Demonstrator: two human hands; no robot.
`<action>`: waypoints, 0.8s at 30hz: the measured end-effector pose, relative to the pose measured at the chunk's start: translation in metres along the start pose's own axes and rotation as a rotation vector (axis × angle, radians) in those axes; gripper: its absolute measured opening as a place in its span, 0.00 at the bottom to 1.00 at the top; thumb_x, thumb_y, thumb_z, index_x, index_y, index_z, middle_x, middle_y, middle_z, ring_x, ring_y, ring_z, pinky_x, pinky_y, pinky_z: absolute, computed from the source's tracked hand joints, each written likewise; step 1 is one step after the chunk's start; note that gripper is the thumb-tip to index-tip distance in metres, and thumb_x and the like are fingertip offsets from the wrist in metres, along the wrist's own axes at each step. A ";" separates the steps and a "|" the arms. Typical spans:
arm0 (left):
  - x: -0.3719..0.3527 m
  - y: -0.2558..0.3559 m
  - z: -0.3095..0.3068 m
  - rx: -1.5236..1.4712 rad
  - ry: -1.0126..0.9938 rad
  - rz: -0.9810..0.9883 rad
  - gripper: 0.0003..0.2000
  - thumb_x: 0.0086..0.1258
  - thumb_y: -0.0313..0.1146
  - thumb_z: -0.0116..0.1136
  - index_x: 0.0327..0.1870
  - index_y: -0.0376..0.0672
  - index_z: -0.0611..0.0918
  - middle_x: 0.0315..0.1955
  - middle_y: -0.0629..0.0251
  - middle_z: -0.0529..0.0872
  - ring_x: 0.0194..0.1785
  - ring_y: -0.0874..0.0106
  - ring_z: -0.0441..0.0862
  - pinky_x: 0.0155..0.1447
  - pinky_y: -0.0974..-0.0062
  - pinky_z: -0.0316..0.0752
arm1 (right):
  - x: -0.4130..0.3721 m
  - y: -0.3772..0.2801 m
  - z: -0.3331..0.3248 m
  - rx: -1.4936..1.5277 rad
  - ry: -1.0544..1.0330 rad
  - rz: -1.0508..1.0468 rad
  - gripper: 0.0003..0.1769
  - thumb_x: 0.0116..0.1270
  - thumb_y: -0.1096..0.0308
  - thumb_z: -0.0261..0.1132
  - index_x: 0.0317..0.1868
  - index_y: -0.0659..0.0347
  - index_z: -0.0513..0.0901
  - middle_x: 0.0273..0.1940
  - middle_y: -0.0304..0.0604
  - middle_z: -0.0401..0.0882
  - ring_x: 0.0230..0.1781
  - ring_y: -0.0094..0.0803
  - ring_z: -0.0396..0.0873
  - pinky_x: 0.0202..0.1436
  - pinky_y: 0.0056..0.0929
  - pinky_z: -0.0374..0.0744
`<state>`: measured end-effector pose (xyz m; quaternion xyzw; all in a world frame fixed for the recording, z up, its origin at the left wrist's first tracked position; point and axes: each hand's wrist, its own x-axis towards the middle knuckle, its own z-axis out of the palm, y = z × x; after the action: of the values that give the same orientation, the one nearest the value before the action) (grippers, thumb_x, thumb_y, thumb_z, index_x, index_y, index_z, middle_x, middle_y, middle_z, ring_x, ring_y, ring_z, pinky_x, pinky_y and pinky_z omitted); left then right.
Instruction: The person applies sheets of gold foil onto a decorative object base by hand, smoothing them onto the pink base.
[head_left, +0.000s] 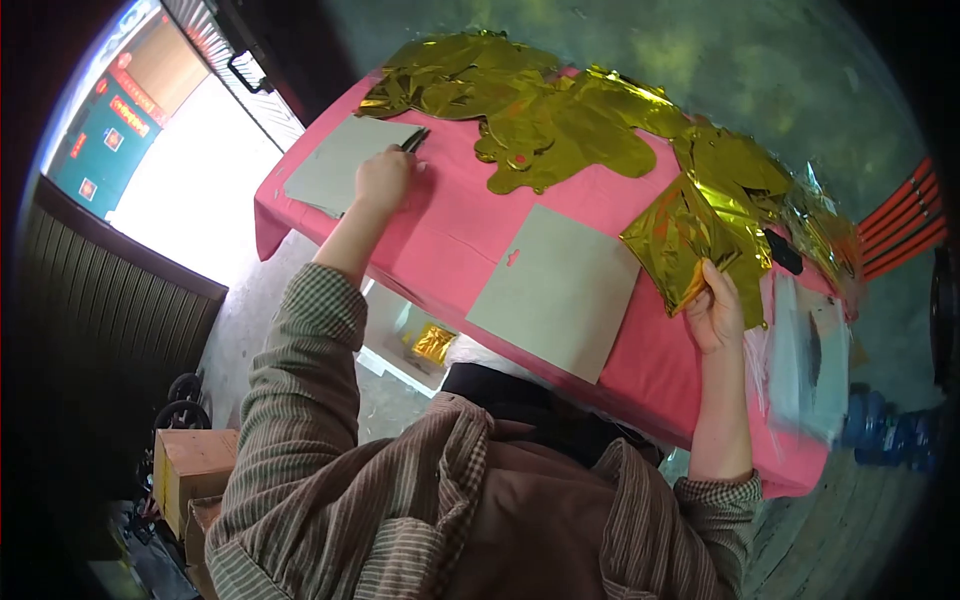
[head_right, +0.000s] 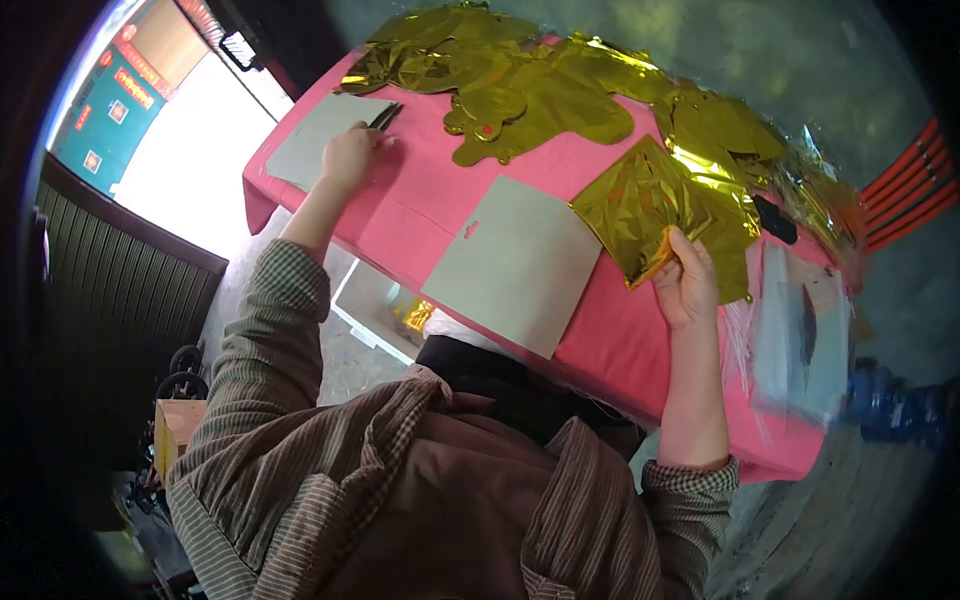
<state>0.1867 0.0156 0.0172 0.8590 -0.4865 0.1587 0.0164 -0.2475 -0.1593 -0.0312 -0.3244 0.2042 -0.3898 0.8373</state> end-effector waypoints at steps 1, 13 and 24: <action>-0.006 0.008 -0.019 -0.065 0.032 -0.031 0.08 0.66 0.36 0.55 0.34 0.46 0.85 0.37 0.61 0.85 0.38 0.60 0.85 0.39 0.63 0.80 | 0.001 -0.001 -0.003 -0.004 0.012 -0.003 0.07 0.70 0.73 0.58 0.46 0.61 0.78 0.41 0.41 0.83 0.38 0.27 0.83 0.41 0.25 0.83; -0.105 0.160 -0.034 -0.547 0.169 0.790 0.08 0.61 0.33 0.62 0.39 0.45 0.84 0.29 0.63 0.77 0.30 0.64 0.80 0.33 0.68 0.76 | 0.002 -0.002 -0.007 0.003 -0.043 0.011 0.07 0.69 0.74 0.59 0.46 0.62 0.79 0.44 0.42 0.83 0.41 0.28 0.84 0.43 0.24 0.84; -0.106 0.114 -0.056 -0.847 -0.068 0.444 0.08 0.64 0.30 0.59 0.40 0.38 0.82 0.35 0.57 0.81 0.32 0.58 0.81 0.38 0.66 0.78 | -0.012 0.006 0.041 -0.142 -0.028 0.131 0.09 0.68 0.72 0.60 0.46 0.65 0.79 0.42 0.41 0.83 0.43 0.28 0.83 0.50 0.26 0.81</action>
<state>0.0256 0.0538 0.0258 0.6569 -0.6803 -0.0822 0.3147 -0.2275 -0.1316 -0.0051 -0.3745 0.2404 -0.3139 0.8387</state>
